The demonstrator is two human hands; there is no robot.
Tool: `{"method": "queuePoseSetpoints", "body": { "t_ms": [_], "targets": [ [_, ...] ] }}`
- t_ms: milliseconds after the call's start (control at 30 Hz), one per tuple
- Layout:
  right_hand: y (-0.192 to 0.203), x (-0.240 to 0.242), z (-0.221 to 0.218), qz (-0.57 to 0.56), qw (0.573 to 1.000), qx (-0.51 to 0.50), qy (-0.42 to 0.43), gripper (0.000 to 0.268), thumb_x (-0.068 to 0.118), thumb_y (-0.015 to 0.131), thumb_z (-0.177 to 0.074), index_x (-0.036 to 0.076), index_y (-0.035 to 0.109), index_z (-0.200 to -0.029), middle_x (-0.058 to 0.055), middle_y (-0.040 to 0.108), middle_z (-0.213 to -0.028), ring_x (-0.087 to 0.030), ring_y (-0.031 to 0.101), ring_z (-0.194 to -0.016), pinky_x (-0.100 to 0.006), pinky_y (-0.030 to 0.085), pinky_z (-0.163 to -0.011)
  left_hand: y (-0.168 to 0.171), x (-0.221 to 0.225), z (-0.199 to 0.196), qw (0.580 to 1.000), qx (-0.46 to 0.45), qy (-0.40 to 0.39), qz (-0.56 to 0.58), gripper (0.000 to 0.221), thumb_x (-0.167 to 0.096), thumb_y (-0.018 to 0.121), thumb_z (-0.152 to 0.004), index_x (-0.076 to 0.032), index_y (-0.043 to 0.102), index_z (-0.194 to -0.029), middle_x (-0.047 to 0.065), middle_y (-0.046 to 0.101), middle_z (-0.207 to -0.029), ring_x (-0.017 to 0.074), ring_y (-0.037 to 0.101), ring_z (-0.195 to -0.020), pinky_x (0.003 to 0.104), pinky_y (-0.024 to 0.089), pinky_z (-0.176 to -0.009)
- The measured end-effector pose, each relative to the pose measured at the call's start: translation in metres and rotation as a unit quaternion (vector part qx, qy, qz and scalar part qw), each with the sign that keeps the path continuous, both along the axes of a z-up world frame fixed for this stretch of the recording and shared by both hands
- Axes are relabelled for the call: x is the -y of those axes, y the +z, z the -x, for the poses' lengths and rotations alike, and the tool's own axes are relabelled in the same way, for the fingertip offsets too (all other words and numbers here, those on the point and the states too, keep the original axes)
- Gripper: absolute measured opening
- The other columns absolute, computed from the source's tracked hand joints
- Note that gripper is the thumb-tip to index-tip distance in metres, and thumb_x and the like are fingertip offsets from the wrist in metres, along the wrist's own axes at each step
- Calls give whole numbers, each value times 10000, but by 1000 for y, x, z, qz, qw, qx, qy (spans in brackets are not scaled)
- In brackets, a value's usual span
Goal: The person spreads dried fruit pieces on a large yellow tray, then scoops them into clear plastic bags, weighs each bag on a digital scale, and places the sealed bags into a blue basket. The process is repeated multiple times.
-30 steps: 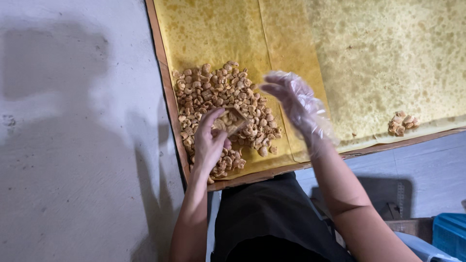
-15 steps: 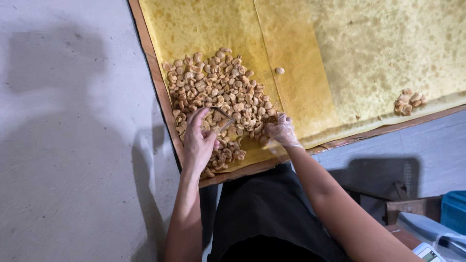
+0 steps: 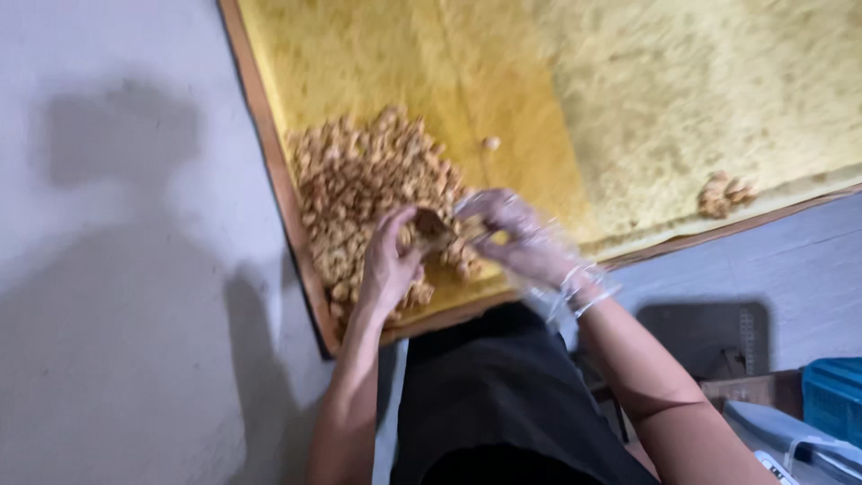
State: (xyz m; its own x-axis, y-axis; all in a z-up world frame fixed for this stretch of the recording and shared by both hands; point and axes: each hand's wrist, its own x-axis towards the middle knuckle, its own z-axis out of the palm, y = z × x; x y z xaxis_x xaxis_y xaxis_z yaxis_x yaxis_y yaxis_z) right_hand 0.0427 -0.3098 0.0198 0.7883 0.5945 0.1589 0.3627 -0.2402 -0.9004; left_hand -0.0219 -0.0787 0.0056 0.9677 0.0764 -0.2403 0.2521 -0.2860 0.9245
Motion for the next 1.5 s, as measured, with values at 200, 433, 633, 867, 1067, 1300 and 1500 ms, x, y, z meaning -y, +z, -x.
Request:
{"method": "queuePoseSetpoints", "body": {
  "t_ms": [200, 433, 633, 867, 1067, 1300, 1500],
  "targets": [
    [63, 5, -5, 129, 990, 41, 28, 406, 39, 703, -854, 165, 705, -1240, -150, 645, -1327, -286, 687, -1082, -370, 585, -882, -4, 36, -14, 995, -30, -9, 94, 584, 173, 544, -845, -4, 496, -1400, 119, 548, -1397, 111, 670, -628, 236, 578, -483],
    [17, 101, 27, -136, 935, -138, -297, 219, 66, 595, -1011, 82, 677, -1214, -66, 712, -1247, -176, 737, -980, -330, 641, -855, 54, 51, -25, 987, -38, -146, -51, 525, 89, 575, -878, -55, 536, -1381, 98, 468, -1485, 115, 668, -616, 226, 591, -469],
    [-60, 139, 88, -87, 868, -159, -462, 256, 38, 629, -972, 20, 691, -1220, -81, 718, -1047, -143, 674, -892, -289, 570, -807, 64, 96, -64, 955, -48, -291, -41, 523, 84, 564, -848, -28, 555, -1360, 99, 497, -1434, 128, 682, -639, 242, 602, -533],
    [-55, 192, 215, -226, 710, -188, -640, 301, 21, 621, -943, 11, 667, -1240, -43, 642, -931, -125, 639, -878, -270, 539, -868, 100, 224, -45, 843, 6, -538, 12, 463, 80, 563, -818, 20, 595, -1276, 106, 553, -1344, 160, 700, -624, 273, 603, -554],
    [-18, 200, 367, -83, 496, -222, -835, 257, 59, 644, -948, 59, 697, -1199, -51, 662, -971, -126, 602, -899, -288, 494, -820, 137, 381, 37, 684, 49, -718, 120, 476, 59, 582, -807, 32, 593, -1282, 119, 576, -1290, 152, 712, -659, 284, 613, -553],
    [-55, 191, 515, -321, 325, -1, -889, 210, 37, 621, -960, 75, 646, -1165, -26, 678, -1220, -134, 632, -975, -285, 543, -886, 126, 558, 186, 574, -54, -790, 210, 432, 59, 599, -873, 76, 585, -1304, 144, 546, -1275, 173, 704, -654, 303, 638, -561],
    [-52, 166, 556, -332, 243, 10, -911, 222, 22, 650, -958, 71, 656, -1174, -60, 663, -1214, -128, 613, -971, -278, 523, -896, 98, 612, 267, 548, -96, -811, 179, 453, 32, 596, -866, 77, 545, -1313, 143, 588, -1306, 174, 696, -607, 317, 640, -502]
  ]
}}
